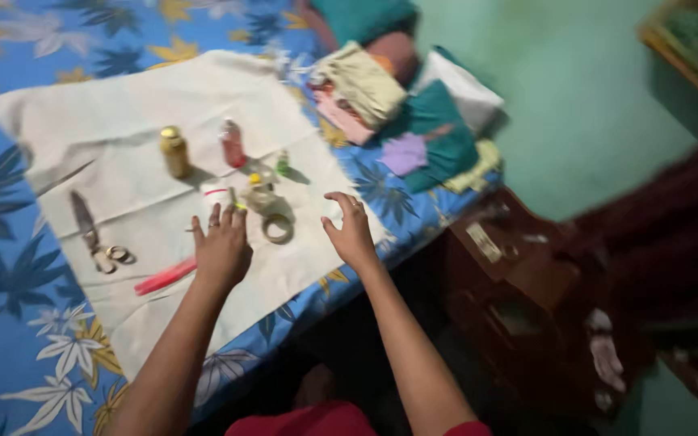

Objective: The person repeatedly retrieves small personal items from a wall shelf and places them onto a white cloth on a bed. Items handled include a bottle, a small box, a compact case, a basket with a comb, a decorative tray, a plastic container, a rectangular case, and a small green box.

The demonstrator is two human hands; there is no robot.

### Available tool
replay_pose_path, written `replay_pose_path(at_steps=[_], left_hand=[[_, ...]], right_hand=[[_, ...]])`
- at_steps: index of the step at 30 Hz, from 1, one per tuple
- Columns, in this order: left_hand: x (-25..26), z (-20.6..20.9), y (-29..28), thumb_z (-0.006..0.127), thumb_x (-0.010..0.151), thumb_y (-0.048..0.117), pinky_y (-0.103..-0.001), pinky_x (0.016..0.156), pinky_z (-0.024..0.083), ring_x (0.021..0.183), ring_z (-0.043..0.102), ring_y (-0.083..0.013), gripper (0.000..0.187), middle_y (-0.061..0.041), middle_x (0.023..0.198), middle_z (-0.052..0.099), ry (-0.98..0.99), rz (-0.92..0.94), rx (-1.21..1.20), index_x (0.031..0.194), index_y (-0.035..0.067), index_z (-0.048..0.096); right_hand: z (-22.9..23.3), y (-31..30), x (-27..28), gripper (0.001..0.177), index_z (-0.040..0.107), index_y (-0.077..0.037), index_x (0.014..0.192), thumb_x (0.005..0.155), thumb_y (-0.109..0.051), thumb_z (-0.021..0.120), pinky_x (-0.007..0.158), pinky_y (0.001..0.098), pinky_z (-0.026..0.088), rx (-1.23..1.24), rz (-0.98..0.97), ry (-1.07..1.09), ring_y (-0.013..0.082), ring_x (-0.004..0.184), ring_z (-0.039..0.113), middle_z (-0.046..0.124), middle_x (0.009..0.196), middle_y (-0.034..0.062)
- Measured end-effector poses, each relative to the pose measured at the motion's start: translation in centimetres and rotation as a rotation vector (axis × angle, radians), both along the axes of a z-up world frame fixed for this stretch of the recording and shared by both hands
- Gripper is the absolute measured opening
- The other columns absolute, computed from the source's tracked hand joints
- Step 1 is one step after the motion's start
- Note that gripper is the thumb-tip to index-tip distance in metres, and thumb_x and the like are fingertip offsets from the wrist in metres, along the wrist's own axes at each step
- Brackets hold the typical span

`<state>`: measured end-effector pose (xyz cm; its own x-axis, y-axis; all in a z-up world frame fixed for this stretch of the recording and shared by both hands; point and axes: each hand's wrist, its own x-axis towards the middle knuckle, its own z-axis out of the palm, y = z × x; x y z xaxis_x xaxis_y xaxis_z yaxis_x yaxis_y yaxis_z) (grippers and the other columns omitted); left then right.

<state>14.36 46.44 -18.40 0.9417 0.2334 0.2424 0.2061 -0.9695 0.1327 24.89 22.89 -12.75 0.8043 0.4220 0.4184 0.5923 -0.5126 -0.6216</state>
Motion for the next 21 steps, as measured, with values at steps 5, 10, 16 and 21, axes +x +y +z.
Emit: replay_pose_path(at_steps=[5, 10, 16, 21], left_hand=[[-0.5, 2.3, -3.9, 0.066, 0.078, 0.013, -0.07, 0.116, 0.024, 0.15, 0.036, -0.0335, 0.07, -0.012, 0.156, 0.047, -0.019, -0.092, -0.075, 0.145, 0.008, 0.048], [0.5, 4.5, -10.3, 0.068, 0.079, 0.016, -0.071, 0.116, 0.021, 0.151, 0.032, -0.0346, 0.071, -0.012, 0.158, 0.043, -0.011, -0.231, -0.086, 0.146, 0.01, 0.047], [2.1, 7.8, -22.2, 0.072, 0.079, 0.02, -0.07, 0.116, 0.021, 0.151, 0.032, -0.0357, 0.074, -0.013, 0.156, 0.044, -0.081, -0.429, -0.163, 0.148, 0.01, 0.047], [1.1, 8.9, -33.9, 0.07, 0.085, 0.02, -0.068, 0.119, 0.024, 0.154, 0.033, -0.0335, 0.07, -0.011, 0.158, 0.046, -0.188, -0.59, -0.186, 0.15, 0.012, 0.047]], right_hand=[[3.0, -5.8, -3.6, 0.042, 0.063, -0.009, 0.126, 0.086, -0.008, 0.074, 0.086, 0.0388, 0.055, 0.094, -0.155, 0.151, 0.0326, 0.119, 0.061, 0.065, 0.13, 0.013], [5.6, -13.0, -6.5, 0.042, 0.062, -0.008, 0.131, 0.09, -0.007, 0.074, 0.099, 0.0453, 0.053, 0.103, -0.219, -0.092, 0.0351, 0.124, 0.061, 0.064, 0.133, 0.014], [8.2, -23.0, -11.6, 0.039, 0.06, -0.009, 0.132, 0.094, -0.011, 0.069, 0.095, 0.0448, 0.056, 0.168, -0.399, 0.028, 0.0329, 0.127, 0.06, 0.061, 0.14, 0.0133], [9.0, -32.9, -16.2, 0.038, 0.06, -0.007, 0.134, 0.097, -0.013, 0.069, 0.11, 0.0453, 0.049, 0.053, -0.537, -0.149, 0.0361, 0.134, 0.056, 0.061, 0.14, 0.0144]])
